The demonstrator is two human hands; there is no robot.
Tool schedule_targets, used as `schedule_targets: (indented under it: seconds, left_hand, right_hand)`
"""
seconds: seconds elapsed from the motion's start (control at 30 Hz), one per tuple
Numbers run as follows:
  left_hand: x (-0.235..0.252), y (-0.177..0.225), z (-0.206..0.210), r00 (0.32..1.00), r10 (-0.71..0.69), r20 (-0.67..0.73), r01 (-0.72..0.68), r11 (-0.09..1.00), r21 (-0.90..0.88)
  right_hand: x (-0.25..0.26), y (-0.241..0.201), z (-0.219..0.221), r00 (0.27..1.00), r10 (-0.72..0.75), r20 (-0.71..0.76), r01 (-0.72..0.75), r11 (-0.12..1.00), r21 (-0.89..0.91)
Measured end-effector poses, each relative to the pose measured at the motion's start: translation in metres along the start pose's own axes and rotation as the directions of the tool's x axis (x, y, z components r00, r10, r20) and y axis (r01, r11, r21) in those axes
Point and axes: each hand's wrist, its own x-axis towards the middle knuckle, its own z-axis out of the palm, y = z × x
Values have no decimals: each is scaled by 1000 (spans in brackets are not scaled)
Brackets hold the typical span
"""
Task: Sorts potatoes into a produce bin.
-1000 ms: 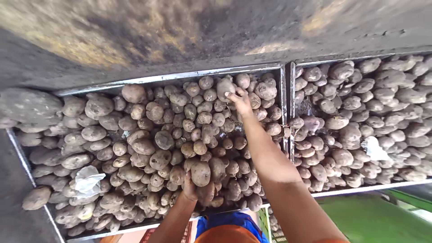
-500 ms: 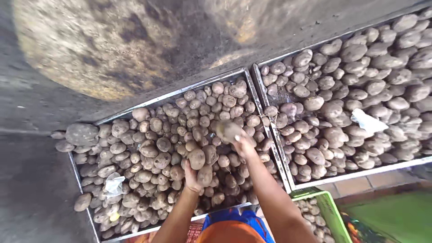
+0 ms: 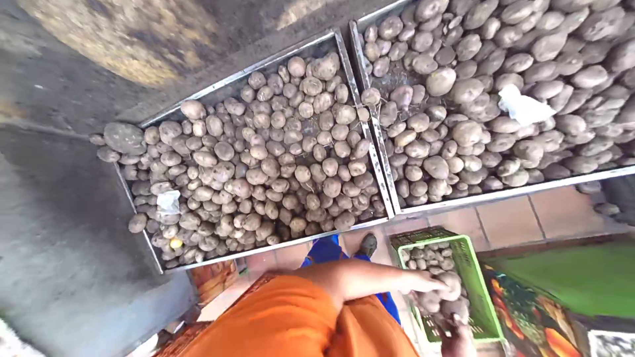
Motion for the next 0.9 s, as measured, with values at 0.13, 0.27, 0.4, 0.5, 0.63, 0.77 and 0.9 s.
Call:
schedule_targets:
  seconds: [0.13,0.27,0.4,0.5,0.63,0.77,0.9]
  left_hand:
    - [21,9,7,999,30,-20,-25,978,206]
    - [-56,44,-88,858,421,-296,-254,847,467]
    - [-172,81,-244,435,504,-746,-189,861,472]
    - [-216,125,-348,183,374,-909,-31,927,375]
    - [-204,190,-422,243,294,-924,167,926,339]
    - [-183,204,-440,214,217,-952,135,959,249]
    - [-184,187,-439,238,284,-929,121,940,318]
  right_hand:
    - [40,14,-52,985,36,-167,-49,996,-70]
    - [62,-14,-19,997,28,-69,-44,970,-239]
    - [64,-71,88,969,-136,207,208,899,-386]
    - [39,-131,197,875,-270,401,430,816,-387]
    - [7,-225,359,675,-395,623,676,670,-308]
    - [-18,-315,522,395,-469,790,903,358,-239]
    - [-46,-363,669,226,-441,869,968,3,-250]
